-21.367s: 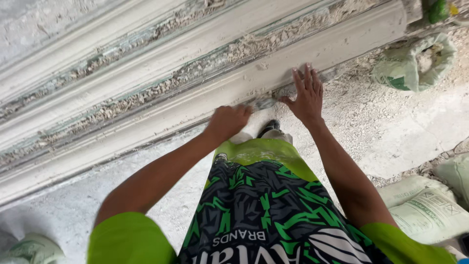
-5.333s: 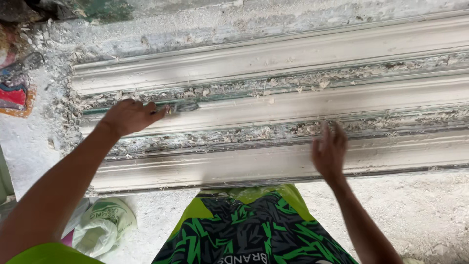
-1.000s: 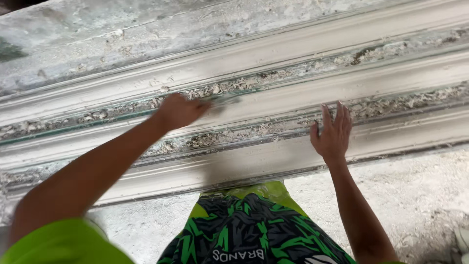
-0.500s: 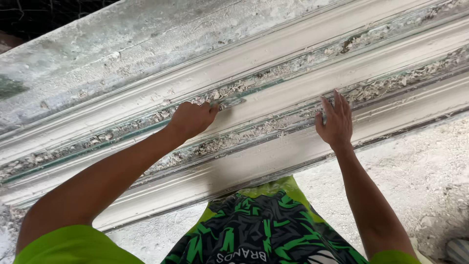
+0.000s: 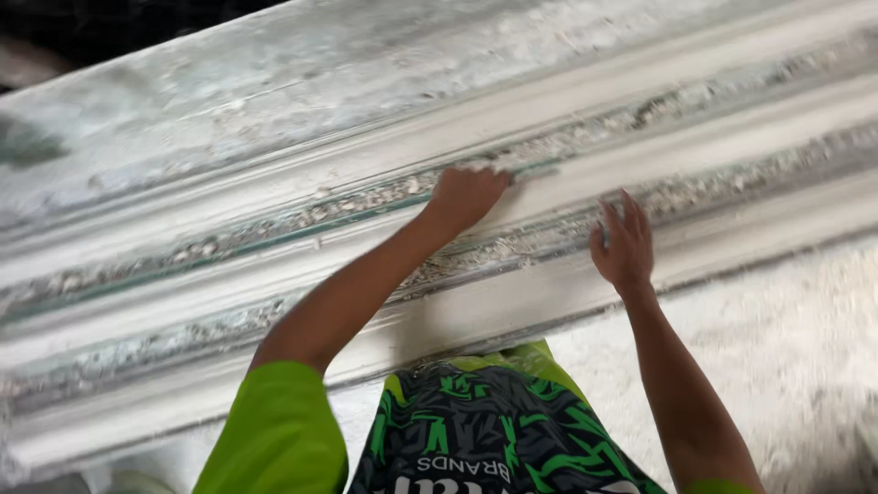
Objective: The person uses a small hand scraper to remove dried plaster residue from the grooved channels of decorative plaster molding pieces laid on a work surface. They work along the lengths of several moldings, brushing loosened debris aside and repositioning pieces to clean successive grooves.
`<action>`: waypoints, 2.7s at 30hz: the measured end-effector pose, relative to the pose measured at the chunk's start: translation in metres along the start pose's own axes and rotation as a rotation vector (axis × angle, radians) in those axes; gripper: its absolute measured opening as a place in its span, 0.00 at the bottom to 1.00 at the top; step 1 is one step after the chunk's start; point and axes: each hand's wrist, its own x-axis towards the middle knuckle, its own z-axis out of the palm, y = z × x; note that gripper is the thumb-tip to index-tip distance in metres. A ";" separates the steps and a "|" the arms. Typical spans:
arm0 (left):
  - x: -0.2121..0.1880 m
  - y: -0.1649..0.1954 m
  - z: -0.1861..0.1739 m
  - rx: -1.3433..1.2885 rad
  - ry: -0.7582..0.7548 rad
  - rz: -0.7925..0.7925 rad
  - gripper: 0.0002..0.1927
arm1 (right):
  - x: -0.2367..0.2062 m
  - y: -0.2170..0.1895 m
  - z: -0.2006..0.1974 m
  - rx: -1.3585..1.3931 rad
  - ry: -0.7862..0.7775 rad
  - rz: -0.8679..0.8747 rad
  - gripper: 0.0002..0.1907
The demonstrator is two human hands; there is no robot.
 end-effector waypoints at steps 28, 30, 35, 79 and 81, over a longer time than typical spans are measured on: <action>-0.195 0.309 0.076 -0.902 1.483 -1.837 0.21 | 0.015 -0.114 0.020 0.708 -0.728 -0.808 0.14; -0.213 0.313 0.084 -0.943 1.594 -1.908 0.20 | 0.009 -0.108 0.021 0.566 -0.604 -0.895 0.15; -0.243 0.297 0.109 -1.142 1.516 -2.144 0.18 | -0.003 -0.108 0.032 0.326 -0.380 -1.152 0.23; -0.328 0.344 0.058 -1.455 1.088 -1.716 0.18 | -0.012 -0.111 0.037 0.211 -0.346 -1.054 0.26; -0.332 0.356 0.060 -1.349 1.332 -1.732 0.18 | -0.012 -0.110 0.036 0.238 -0.351 -1.065 0.26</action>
